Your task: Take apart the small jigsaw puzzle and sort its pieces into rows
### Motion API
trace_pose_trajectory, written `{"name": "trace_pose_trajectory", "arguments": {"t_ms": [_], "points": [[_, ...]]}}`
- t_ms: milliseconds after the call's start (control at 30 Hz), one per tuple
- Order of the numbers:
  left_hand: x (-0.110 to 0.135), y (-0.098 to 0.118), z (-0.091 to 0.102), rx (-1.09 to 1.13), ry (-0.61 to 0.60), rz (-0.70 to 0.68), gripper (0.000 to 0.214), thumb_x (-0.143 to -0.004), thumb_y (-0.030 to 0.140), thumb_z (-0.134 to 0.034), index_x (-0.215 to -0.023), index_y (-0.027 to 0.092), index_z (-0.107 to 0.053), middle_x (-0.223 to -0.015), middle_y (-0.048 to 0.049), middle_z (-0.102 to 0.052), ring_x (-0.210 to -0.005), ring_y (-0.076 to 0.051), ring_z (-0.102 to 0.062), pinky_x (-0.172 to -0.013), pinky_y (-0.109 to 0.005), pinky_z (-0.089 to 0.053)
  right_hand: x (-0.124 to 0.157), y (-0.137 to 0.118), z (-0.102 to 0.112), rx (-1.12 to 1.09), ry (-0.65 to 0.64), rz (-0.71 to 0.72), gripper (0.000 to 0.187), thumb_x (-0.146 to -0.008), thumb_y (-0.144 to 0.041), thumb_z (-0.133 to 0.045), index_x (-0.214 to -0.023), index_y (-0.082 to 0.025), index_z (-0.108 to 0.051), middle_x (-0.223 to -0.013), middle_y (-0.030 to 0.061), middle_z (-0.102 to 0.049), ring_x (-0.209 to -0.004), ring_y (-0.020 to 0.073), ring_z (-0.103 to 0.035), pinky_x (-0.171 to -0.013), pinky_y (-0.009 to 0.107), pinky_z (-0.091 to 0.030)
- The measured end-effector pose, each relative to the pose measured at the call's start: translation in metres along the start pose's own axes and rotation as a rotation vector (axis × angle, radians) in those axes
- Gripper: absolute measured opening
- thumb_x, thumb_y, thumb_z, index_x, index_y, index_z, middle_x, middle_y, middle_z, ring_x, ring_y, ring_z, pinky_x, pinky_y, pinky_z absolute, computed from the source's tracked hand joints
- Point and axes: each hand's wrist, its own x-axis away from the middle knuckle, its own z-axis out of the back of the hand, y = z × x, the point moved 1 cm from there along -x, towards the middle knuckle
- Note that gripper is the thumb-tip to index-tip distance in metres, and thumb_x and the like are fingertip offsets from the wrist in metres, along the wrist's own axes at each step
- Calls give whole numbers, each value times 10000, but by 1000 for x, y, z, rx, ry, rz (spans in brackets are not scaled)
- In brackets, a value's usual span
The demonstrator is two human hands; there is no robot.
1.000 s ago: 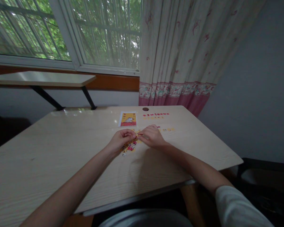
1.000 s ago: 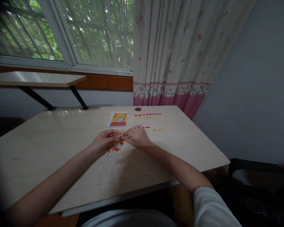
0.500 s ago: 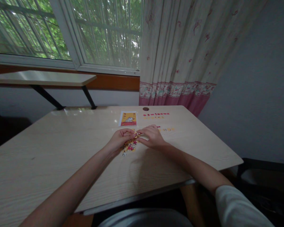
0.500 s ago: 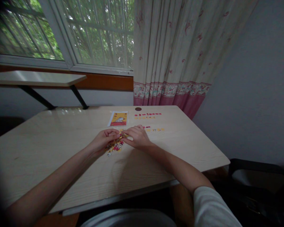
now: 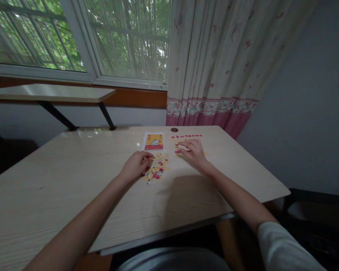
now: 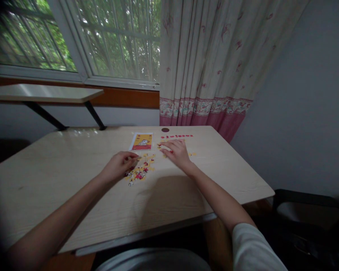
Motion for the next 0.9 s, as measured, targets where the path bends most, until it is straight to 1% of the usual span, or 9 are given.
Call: {"name": "trace_pose_trajectory", "arguments": {"t_ms": [33, 100, 167, 200, 400, 533, 633, 767, 900], "points": [[0, -3, 1, -84, -27, -66, 242, -780, 271, -514, -905, 167, -693, -871, -93, -665, -802, -214, -573, -759, -345, -430, 0, 7, 3, 7, 21, -24, 272, -840, -414, -553, -1019, -237, -656, -946, 47, -681, -893, 178, -582, -875, 350, -342], [0, -5, 1, -182, -100, -189, 271, -814, 262, -478, -951, 177, -695, -916, -102, -656, -893, -228, -555, -838, -365, -406, 0, 19, 7, 11, 47, -58, 266, -828, -410, -568, -1009, -239, -662, -963, 51, -676, -889, 185, -583, -874, 356, -360], [0, -5, -1, -242, -147, -256, 298, -837, 270, -454, -1002, 188, -689, -936, -108, -636, -924, -232, -537, -857, -372, -402, 0, 26, 11, 6, 62, -71, 261, -825, -406, -572, -1003, -240, -667, -979, 57, -669, -882, 189, -583, -869, 361, -377], [1, -4, -2, -266, -156, -268, 305, -842, 274, -449, -1018, 193, -685, -940, -110, -625, -924, -233, -530, -852, -373, -406, 1, 28, 12, 2, 65, -73, 261, -826, -405, -571, -1007, -243, -667, -987, 58, -666, -885, 192, -581, -868, 363, -383], [3, -6, 0, -384, -152, -275, 294, -830, 225, -440, -984, 204, -689, -939, -99, -594, -899, -224, -517, -829, -359, -420, 0, 26, 15, -6, 59, -79, 259, -834, -399, -559, -1035, -272, -662, -995, 51, -656, -951, 207, -565, -882, 383, -389], [2, -10, 4, -434, -149, -265, 289, -818, 210, -444, -980, 198, -683, -938, -96, -598, -890, -222, -509, -815, -354, -419, -1, 25, 16, -6, 79, -58, 261, -837, -409, -551, -1015, -258, -669, -971, 52, -656, -937, 199, -568, -871, 366, -398], [1, -9, 6, -432, -131, -261, 281, -813, 208, -444, -953, 189, -686, -927, -98, -606, -888, -226, -501, -810, -355, -415, -1, 30, 17, -1, 82, -73, 270, -837, -400, -553, -1034, -251, -662, -967, 58, -654, -898, 194, -571, -857, 360, -404], [1, -9, 6, -419, -124, -262, 265, -811, 208, -446, -927, 196, -683, -915, -90, -617, -882, -221, -503, -819, -358, -403, -4, 52, 19, 27, 74, -143, 276, -836, -399, -553, -1030, -234, -658, -984, 65, -648, -829, 178, -571, -846, 352, -409], [0, -12, 6, -445, -123, -256, 264, -823, 227, -438, -945, 198, -670, -943, -83, -617, -886, -220, -503, -815, -349, -403, -6, 93, 19, -1, 60, -229, 313, -824, -404, -554, -1032, -192, -651, -983, 77, -650, -772, 165, -561, -784, 329, -441]]}}
